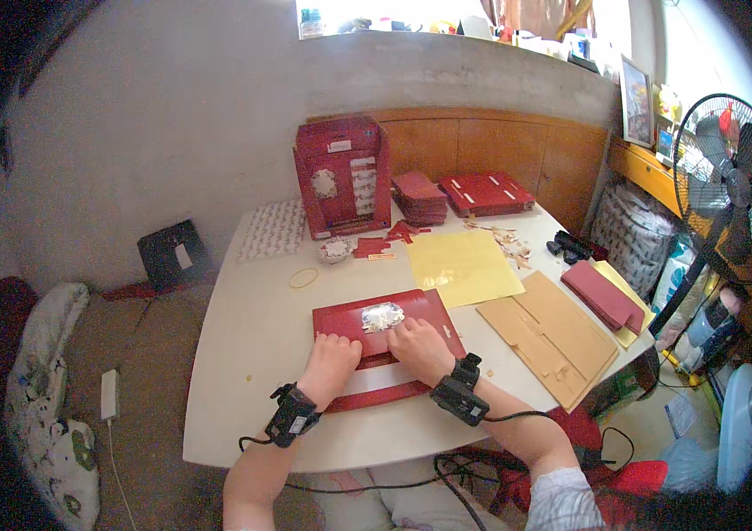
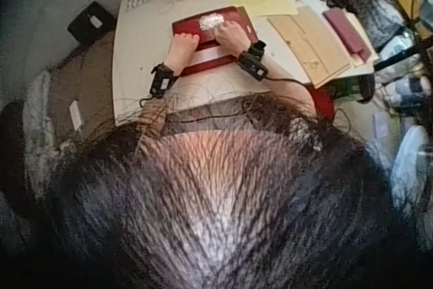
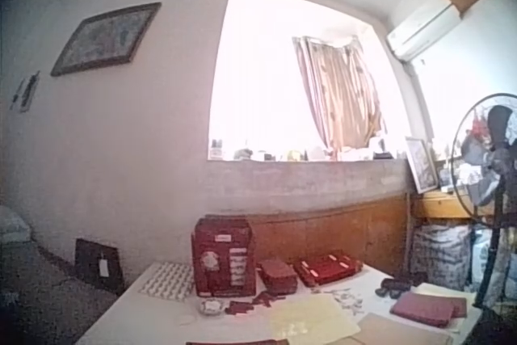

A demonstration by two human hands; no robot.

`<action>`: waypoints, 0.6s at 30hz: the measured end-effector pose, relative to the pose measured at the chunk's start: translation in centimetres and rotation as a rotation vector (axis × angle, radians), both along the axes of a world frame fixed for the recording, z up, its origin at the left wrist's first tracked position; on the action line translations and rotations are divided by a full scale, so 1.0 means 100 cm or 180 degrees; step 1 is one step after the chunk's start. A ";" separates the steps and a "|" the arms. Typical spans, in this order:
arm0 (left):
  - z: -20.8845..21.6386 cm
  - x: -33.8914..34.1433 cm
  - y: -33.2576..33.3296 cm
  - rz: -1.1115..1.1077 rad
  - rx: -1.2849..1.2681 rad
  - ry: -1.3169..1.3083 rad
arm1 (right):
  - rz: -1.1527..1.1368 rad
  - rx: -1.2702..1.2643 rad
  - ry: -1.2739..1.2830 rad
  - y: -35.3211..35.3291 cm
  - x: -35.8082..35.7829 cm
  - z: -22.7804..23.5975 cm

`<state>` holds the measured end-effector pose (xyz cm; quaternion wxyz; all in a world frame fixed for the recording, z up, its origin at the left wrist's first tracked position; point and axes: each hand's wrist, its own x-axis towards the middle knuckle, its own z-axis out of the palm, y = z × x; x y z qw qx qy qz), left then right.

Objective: Assembling red paper cardstock items with decorative white doilies.

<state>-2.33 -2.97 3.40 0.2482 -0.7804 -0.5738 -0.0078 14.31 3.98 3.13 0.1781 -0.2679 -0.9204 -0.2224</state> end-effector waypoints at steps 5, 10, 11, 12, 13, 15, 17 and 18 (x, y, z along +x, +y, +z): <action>0.002 -0.002 0.002 0.0001 -0.0081 -0.0002 | 0.0184 -0.0156 0.0057 0.005 0.003 -0.001; 0.003 0.009 0.006 -0.0170 -0.0093 -0.0262 | 0.0337 -0.0165 0.0170 0.003 0.002 0.001; -0.003 0.010 0.009 -0.0320 0.0075 -0.0190 | 0.0370 -0.0177 0.0105 0.001 0.001 0.003; -0.005 0.011 0.011 -0.0479 0.0240 -0.0121 | 0.0395 -0.0192 0.0039 -0.001 0.001 0.004; -0.007 0.010 0.012 -0.0477 0.0239 -0.0122 | 0.0397 -0.0193 0.0038 -0.001 0.001 0.003; -0.007 0.010 0.012 -0.0610 0.0321 0.0019 | 0.0387 -0.0281 0.0164 0.000 0.001 0.001; -0.005 0.012 0.011 -0.0594 0.0257 0.0045 | 0.0355 -0.0354 0.0111 0.000 0.001 0.001; -0.004 0.013 0.011 -0.0585 0.0197 0.0075 | 0.0316 -0.0422 0.0062 0.000 0.001 0.001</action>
